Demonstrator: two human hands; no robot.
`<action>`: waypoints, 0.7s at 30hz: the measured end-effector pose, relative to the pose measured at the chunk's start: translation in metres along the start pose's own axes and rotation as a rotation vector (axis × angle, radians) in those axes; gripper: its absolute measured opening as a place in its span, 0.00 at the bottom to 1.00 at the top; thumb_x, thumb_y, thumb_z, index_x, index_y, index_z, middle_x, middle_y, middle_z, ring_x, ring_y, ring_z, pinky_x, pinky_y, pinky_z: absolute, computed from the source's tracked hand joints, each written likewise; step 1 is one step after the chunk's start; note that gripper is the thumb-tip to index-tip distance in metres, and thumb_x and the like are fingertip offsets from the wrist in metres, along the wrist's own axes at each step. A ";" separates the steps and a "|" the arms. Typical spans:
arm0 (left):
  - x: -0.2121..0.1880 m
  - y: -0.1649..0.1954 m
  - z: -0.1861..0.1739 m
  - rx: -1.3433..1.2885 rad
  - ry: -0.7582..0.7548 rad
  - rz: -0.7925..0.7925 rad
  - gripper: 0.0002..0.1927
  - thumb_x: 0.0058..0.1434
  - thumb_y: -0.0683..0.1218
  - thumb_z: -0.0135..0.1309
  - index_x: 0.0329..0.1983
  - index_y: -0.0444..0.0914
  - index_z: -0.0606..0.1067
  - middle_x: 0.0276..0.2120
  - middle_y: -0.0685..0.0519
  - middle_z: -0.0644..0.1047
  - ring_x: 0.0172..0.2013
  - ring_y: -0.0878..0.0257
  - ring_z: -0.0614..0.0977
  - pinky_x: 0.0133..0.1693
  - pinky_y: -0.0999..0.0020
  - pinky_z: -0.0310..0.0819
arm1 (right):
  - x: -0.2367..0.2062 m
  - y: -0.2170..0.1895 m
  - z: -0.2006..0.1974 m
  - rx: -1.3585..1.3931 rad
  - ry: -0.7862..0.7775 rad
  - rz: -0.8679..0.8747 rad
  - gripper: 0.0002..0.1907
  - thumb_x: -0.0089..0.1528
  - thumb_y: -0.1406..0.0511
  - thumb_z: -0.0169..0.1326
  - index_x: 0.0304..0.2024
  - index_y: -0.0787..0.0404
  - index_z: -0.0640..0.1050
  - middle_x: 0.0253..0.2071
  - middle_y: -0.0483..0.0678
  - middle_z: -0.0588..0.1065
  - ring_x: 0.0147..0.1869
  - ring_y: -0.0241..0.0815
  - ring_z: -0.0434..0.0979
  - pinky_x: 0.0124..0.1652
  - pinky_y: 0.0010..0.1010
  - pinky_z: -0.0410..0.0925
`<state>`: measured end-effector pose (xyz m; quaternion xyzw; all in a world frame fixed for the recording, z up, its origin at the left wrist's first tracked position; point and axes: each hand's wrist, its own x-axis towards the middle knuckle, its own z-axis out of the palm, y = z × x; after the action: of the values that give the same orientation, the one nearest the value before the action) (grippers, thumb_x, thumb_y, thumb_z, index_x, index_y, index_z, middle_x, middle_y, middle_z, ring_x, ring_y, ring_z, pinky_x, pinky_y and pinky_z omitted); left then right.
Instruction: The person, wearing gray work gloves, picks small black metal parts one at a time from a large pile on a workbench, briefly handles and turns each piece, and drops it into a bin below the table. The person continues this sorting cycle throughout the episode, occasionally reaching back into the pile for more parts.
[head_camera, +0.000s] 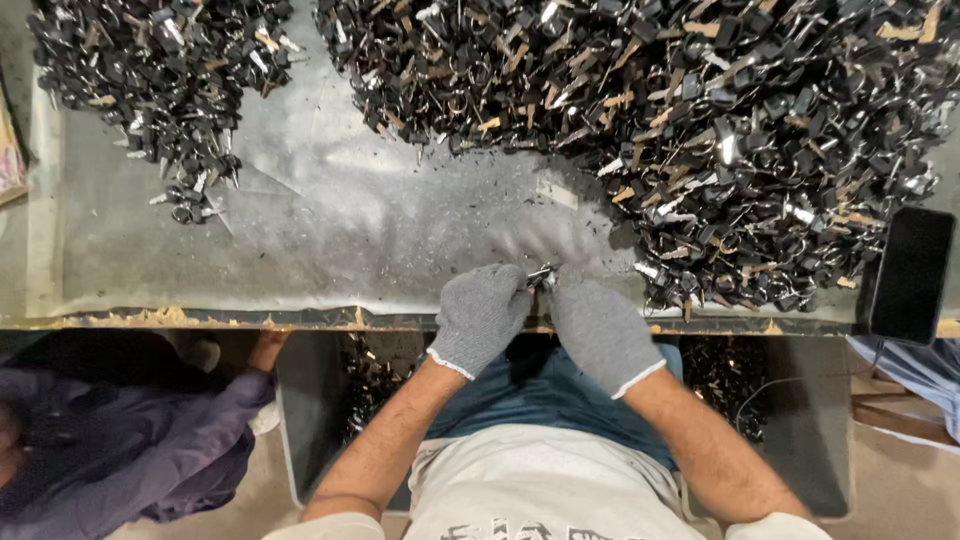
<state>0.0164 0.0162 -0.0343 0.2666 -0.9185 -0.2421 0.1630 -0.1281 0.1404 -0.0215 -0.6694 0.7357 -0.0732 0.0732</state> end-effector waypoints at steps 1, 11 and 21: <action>0.002 -0.001 -0.001 -0.020 0.020 -0.035 0.05 0.56 0.47 0.61 0.31 0.42 0.78 0.28 0.49 0.79 0.30 0.51 0.82 0.33 0.53 0.75 | 0.000 0.001 0.001 0.071 -0.110 0.114 0.11 0.65 0.63 0.49 0.45 0.64 0.74 0.31 0.58 0.78 0.36 0.55 0.83 0.35 0.43 0.76; 0.091 -0.022 -0.014 0.095 0.411 0.032 0.13 0.57 0.43 0.59 0.46 0.39 0.78 0.41 0.48 0.79 0.44 0.51 0.78 0.48 0.54 0.72 | 0.004 -0.008 0.013 0.214 -0.010 0.292 0.14 0.67 0.61 0.50 0.45 0.67 0.76 0.26 0.60 0.78 0.32 0.59 0.81 0.32 0.48 0.74; 0.054 -0.019 0.016 0.118 0.226 0.003 0.16 0.59 0.48 0.61 0.48 0.40 0.76 0.44 0.43 0.77 0.43 0.47 0.80 0.44 0.51 0.74 | -0.004 0.005 0.020 0.166 -0.086 0.390 0.21 0.67 0.54 0.51 0.41 0.68 0.79 0.25 0.65 0.76 0.30 0.61 0.80 0.33 0.50 0.74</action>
<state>-0.0261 -0.0228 -0.0490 0.3001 -0.9074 -0.1557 0.2498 -0.1288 0.1451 -0.0426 -0.5086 0.8389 -0.0891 0.1720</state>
